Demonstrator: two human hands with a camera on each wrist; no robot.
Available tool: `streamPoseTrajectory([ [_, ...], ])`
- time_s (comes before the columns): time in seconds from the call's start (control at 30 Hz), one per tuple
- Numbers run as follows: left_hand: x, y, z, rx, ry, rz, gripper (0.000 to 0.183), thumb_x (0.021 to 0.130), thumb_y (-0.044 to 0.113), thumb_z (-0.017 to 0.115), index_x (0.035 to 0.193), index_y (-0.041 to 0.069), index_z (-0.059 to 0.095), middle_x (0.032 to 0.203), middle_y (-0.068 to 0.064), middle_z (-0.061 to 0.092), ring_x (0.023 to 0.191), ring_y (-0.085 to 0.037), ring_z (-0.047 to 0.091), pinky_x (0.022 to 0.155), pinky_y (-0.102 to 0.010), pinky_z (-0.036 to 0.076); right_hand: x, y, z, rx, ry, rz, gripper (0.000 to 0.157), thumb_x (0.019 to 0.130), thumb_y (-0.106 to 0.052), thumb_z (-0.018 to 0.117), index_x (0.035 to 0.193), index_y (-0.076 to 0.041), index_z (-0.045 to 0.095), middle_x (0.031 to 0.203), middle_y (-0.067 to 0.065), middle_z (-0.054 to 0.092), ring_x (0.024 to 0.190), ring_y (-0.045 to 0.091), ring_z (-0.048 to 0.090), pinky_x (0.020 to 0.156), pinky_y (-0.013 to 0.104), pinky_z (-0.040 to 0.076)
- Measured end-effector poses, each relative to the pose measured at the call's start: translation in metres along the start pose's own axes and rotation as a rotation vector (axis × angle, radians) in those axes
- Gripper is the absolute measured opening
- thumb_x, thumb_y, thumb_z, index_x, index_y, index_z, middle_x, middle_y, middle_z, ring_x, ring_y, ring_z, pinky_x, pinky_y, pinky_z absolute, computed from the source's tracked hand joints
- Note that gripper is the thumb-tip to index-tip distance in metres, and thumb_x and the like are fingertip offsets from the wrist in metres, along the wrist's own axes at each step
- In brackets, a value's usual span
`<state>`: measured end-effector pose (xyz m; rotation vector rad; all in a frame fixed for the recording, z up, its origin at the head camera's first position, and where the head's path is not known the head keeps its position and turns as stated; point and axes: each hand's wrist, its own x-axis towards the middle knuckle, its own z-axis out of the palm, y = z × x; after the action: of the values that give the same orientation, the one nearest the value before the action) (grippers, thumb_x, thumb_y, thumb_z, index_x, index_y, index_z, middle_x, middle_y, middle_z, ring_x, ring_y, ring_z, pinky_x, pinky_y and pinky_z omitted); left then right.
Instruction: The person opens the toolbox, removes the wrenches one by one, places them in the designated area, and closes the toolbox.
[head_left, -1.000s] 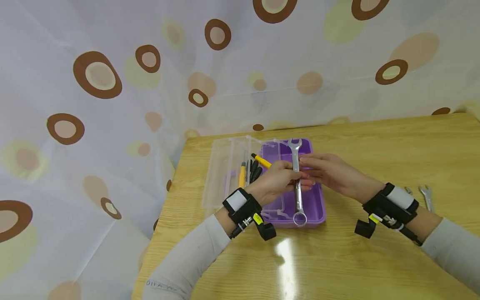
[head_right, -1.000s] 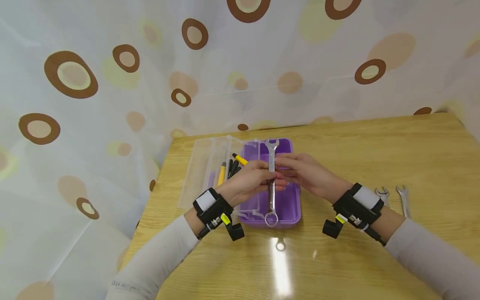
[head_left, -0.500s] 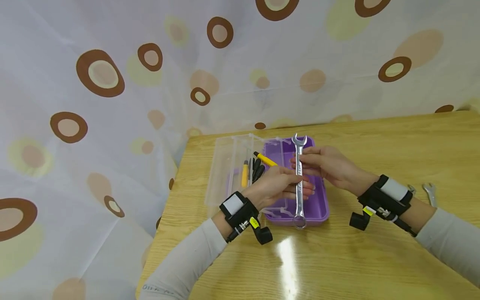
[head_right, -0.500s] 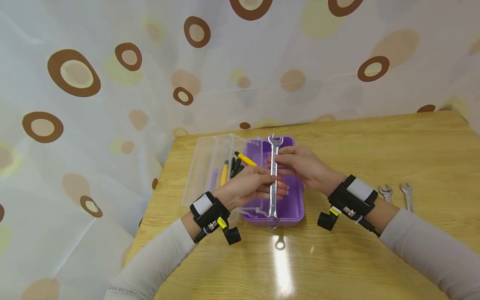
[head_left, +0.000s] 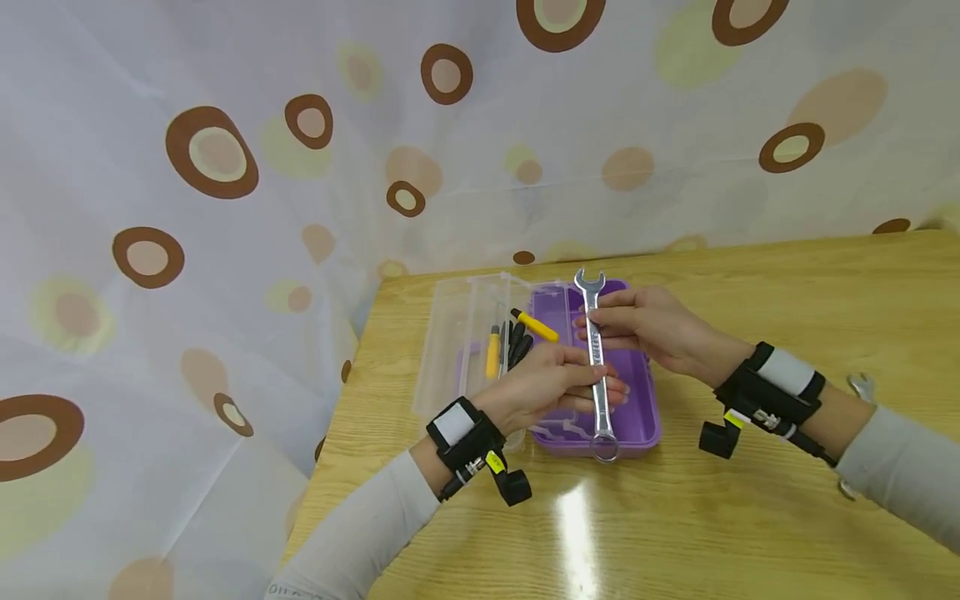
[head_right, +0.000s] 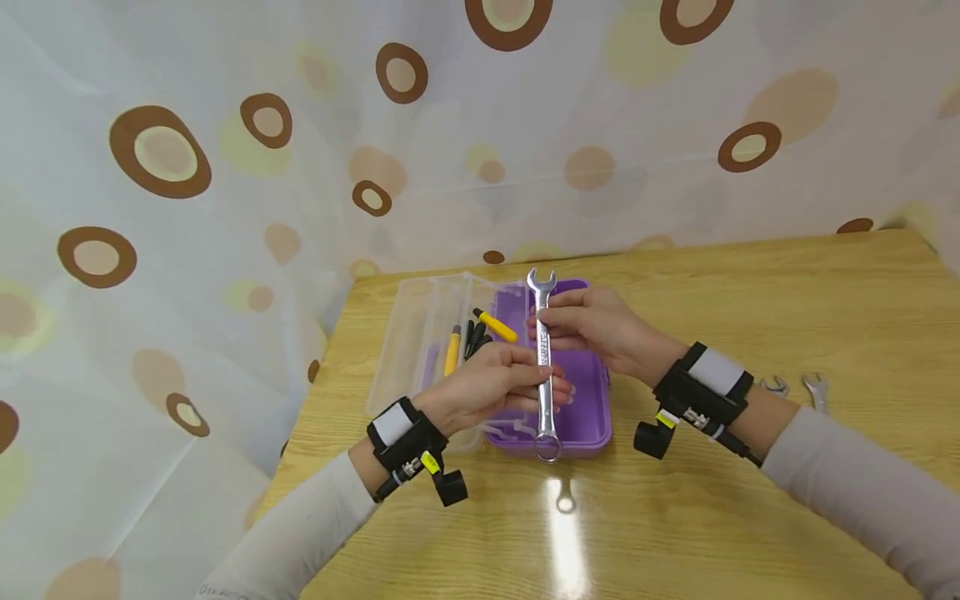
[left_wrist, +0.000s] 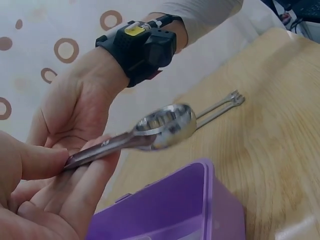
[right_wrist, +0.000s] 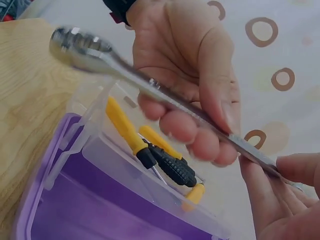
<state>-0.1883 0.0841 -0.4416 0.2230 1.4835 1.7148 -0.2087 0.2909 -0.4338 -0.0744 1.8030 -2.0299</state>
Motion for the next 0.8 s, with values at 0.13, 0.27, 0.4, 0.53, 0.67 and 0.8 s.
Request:
streamPoseTrajectory([
  [0.13, -0.006, 0.002, -0.001, -0.002, -0.033, 0.004, 0.018, 0.106, 0.003, 0.059, 0.114, -0.011, 0.067, 0.115, -0.03, 0.073, 0.112, -0.037, 0.073, 0.094, -0.041, 0.059, -0.001, -0.004, 0.002, -0.008, -0.029, 0.021, 0.031, 0.105, -0.002, 0.059, 0.129, 0.017, 0.054, 0.103, 0.005, 0.079, 0.096, 0.015, 0.077, 0.089, 0.029, 0.061],
  [0.27, -0.009, 0.003, -0.002, -0.008, -0.053, 0.004, 0.02, 0.106, 0.004, 0.059, 0.115, -0.012, 0.068, 0.111, -0.026, 0.075, 0.102, -0.027, 0.077, 0.089, -0.035, 0.061, -0.002, -0.009, 0.003, -0.026, -0.06, 0.051, 0.015, 0.105, -0.002, 0.061, 0.114, 0.008, 0.068, 0.102, 0.008, 0.079, 0.096, 0.016, 0.078, 0.087, 0.029, 0.061],
  [0.4, -0.01, 0.002, -0.003, -0.009, -0.058, 0.01, 0.023, 0.107, 0.004, 0.057, 0.119, -0.014, 0.067, 0.114, -0.027, 0.074, 0.103, -0.026, 0.077, 0.088, -0.033, 0.061, -0.001, -0.011, 0.004, -0.058, -0.082, 0.072, 0.016, 0.105, -0.003, 0.061, 0.115, 0.009, 0.067, 0.101, 0.009, 0.079, 0.096, 0.016, 0.078, 0.087, 0.029, 0.061],
  [0.53, -0.009, 0.002, -0.003, -0.024, -0.055, 0.02, 0.025, 0.108, 0.004, 0.056, 0.122, -0.014, 0.064, 0.122, -0.034, 0.069, 0.114, -0.034, 0.073, 0.094, -0.038, 0.058, 0.0, -0.012, 0.004, -0.065, -0.088, 0.078, 0.02, 0.106, -0.003, 0.06, 0.118, 0.012, 0.066, 0.099, 0.008, 0.078, 0.096, 0.017, 0.078, 0.089, 0.03, 0.06],
  [0.67, -0.009, 0.001, -0.003, -0.034, -0.054, 0.027, 0.025, 0.108, 0.003, 0.055, 0.124, -0.015, 0.063, 0.125, -0.036, 0.066, 0.118, -0.038, 0.07, 0.098, -0.041, 0.055, 0.0, -0.013, 0.004, -0.052, -0.098, 0.089, 0.017, 0.106, -0.003, 0.059, 0.112, 0.007, 0.071, 0.098, 0.009, 0.079, 0.095, 0.018, 0.078, 0.089, 0.03, 0.06],
  [0.8, -0.009, 0.001, -0.003, -0.034, -0.058, 0.03, 0.03, 0.108, 0.002, 0.054, 0.129, -0.019, 0.059, 0.124, -0.034, 0.068, 0.105, -0.026, 0.076, 0.093, -0.037, 0.058, 0.0, -0.014, 0.003, -0.041, -0.104, 0.093, 0.018, 0.107, -0.003, 0.057, 0.106, 0.003, 0.074, 0.097, 0.009, 0.079, 0.094, 0.018, 0.078, 0.087, 0.029, 0.061],
])
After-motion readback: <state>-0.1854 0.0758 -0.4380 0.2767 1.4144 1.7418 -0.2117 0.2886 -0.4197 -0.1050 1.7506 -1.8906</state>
